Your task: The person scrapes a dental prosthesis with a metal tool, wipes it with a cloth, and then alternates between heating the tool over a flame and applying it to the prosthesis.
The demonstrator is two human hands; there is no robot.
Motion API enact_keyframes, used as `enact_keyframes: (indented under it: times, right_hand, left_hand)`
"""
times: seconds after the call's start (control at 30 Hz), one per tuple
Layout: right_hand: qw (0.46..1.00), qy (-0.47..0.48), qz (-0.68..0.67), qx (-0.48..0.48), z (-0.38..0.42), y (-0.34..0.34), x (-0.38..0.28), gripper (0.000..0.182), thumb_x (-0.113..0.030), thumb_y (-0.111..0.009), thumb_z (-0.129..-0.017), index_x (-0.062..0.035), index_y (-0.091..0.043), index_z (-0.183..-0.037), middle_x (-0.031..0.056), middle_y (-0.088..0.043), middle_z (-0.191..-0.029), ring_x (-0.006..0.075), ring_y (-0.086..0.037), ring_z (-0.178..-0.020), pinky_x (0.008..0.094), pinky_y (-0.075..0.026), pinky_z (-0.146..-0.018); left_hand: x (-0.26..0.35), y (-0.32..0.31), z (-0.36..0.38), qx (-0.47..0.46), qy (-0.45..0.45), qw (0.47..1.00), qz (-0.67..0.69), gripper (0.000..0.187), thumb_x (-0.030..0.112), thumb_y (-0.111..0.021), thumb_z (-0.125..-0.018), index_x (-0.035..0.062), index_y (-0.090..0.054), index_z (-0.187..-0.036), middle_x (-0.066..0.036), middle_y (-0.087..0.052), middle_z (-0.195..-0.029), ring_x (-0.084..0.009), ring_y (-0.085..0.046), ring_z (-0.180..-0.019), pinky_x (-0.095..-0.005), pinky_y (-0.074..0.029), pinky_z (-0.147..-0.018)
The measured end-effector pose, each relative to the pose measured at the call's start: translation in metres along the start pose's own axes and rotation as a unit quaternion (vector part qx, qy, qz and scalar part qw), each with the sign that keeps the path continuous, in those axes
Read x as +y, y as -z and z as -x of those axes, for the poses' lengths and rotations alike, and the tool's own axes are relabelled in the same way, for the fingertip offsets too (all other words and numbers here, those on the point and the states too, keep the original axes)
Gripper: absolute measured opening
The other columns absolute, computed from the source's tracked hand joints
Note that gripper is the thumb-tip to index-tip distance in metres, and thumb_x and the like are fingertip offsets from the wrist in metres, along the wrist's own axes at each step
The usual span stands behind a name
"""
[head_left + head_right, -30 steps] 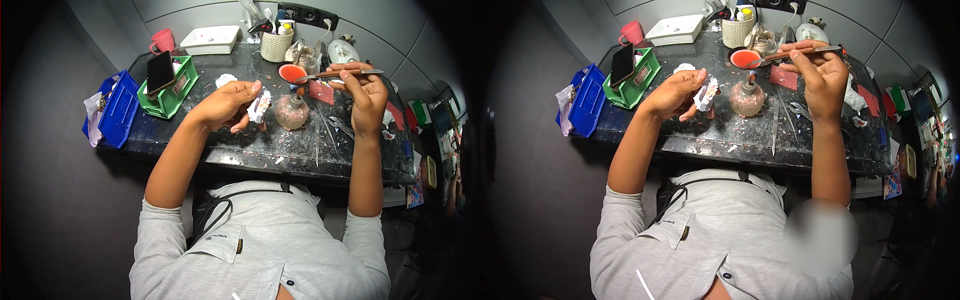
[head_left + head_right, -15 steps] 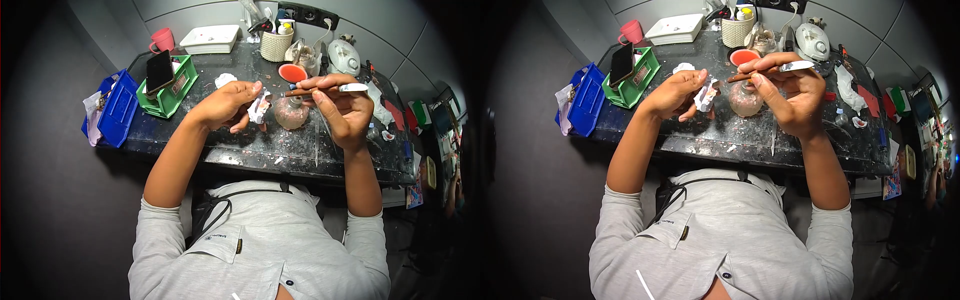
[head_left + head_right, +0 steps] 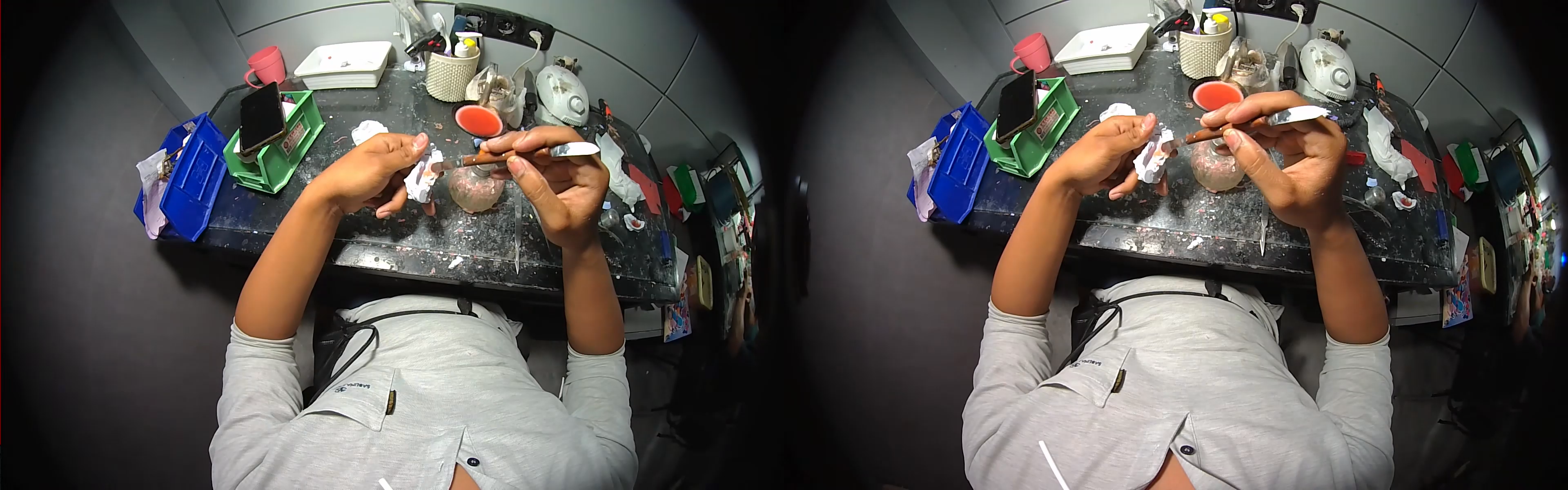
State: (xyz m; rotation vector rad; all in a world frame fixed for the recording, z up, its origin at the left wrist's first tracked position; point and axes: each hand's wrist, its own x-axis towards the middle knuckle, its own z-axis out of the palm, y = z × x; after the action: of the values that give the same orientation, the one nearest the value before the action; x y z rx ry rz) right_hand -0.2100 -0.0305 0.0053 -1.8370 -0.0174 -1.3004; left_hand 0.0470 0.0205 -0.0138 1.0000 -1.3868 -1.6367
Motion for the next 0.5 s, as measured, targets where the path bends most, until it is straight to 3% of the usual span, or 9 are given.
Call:
enact_keyframes:
  times: [0.1,0.2,0.3,0.5]
  right_hand:
    - [1.000,-0.002,-0.013,0.009,0.000,0.005,-0.001,0.015,0.009,-0.058,-0.091,0.0069,-0.058,-0.106,0.0228,-0.070,-0.101,0.0277,-0.072,-0.096,0.0384,-0.062,-0.086]
    - [0.995,-0.025,0.044,0.086,-0.006,0.018,-0.012,0.015,0.008,-0.055,-0.092,0.0061,-0.058,-0.107,0.0233,-0.070,-0.102,0.0257,-0.072,-0.096,0.0314,-0.063,-0.079]
    - [0.978,-0.048,0.114,0.167,-0.012,0.034,-0.007,0.014,0.007,-0.058,-0.092,0.0075,-0.059,-0.106,0.0212,-0.070,-0.102,0.0247,-0.071,-0.095,0.0304,-0.064,-0.076]
    - [0.972,-0.076,0.139,0.173,-0.011,0.037,-0.001,0.014,0.005,-0.059,-0.093,0.0086,-0.060,-0.106,0.0193,-0.070,-0.102,0.0233,-0.071,-0.096,0.0305,-0.064,-0.074]
  left_hand:
    - [-0.001,0.000,-0.001,0.000,0.001,1.000,-0.003,0.046,0.043,-0.037,-0.108,0.0034,-0.057,-0.096,-0.022,-0.072,-0.080,-0.0116,-0.050,-0.034,-0.0217,-0.032,-0.031]
    - [-0.002,0.002,-0.001,0.001,-0.003,1.000,-0.003,0.045,0.044,-0.038,-0.108,0.0044,-0.057,-0.095,-0.022,-0.072,-0.080,-0.0115,-0.050,-0.035,-0.0215,-0.030,-0.030]
    - [-0.004,0.003,-0.001,-0.002,-0.006,1.000,0.001,0.045,0.044,-0.038,-0.108,0.0050,-0.056,-0.094,-0.022,-0.072,-0.080,-0.0116,-0.050,-0.035,-0.0213,-0.028,-0.030]
    - [-0.006,0.003,-0.002,0.000,-0.011,1.000,0.001,0.047,0.044,-0.038,-0.108,0.0027,-0.057,-0.097,-0.023,-0.072,-0.080,-0.0124,-0.048,-0.033,-0.0224,-0.030,-0.031]
